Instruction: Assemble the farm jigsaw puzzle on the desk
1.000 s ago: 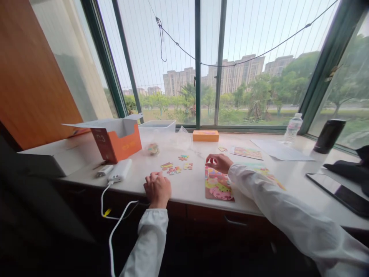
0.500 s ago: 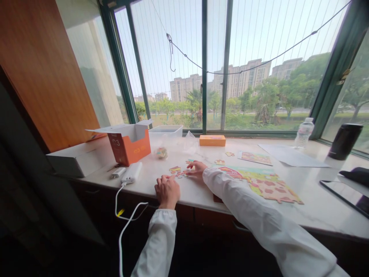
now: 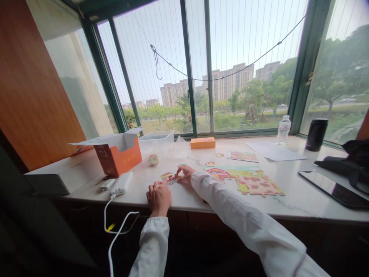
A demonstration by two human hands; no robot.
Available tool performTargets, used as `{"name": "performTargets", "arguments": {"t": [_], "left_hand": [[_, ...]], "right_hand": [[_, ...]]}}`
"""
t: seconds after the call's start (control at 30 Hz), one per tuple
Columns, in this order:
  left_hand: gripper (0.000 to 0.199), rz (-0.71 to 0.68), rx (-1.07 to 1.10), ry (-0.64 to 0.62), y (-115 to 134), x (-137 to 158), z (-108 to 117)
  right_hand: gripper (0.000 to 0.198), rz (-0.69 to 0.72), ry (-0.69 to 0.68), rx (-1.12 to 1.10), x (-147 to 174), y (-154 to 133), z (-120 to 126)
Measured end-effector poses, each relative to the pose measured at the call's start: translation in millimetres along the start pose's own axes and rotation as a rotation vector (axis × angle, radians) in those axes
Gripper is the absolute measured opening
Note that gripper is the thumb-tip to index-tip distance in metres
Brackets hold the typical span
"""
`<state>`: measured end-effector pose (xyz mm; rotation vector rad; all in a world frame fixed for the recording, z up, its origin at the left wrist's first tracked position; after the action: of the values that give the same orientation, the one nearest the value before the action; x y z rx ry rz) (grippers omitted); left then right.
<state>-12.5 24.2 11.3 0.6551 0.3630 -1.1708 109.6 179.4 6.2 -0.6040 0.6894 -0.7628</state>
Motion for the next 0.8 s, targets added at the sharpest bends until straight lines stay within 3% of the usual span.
{"name": "performTargets", "arguments": {"t": [0.2, 0.37, 0.43, 0.6, 0.8], "left_hand": [[0.044, -0.108, 0.067, 0.065, 6, 5, 15], [0.044, -0.278, 0.163, 0.089, 41, 15, 30], [0.043, -0.343, 0.216, 0.084, 64, 20, 31], [0.041, -0.531, 0.333, -0.046, 128, 28, 21], [0.035, -0.795, 0.303, -0.212, 188, 31, -3]], "right_hand": [[0.027, -0.026, -0.009, -0.176, 14, -10, 12], [0.052, -0.021, -0.087, -0.343, 42, -15, 73], [0.051, -0.022, -0.096, -0.323, 59, -10, 106], [0.055, -0.190, -0.067, -0.204, 106, 27, 170], [0.059, -0.319, -0.061, -0.147, 156, 84, 200]]}}
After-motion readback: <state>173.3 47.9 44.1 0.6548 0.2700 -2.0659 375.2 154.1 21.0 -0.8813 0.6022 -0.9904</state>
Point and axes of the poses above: each hand's wrist, its own x-axis away from the middle knuckle, its own z-axis out of the back of the hand, y = z × x, the point moved 3 cm from there along -x, towards the middle knuckle, and after that the axes turned 5 degrees about y, right-handed, at the moved point
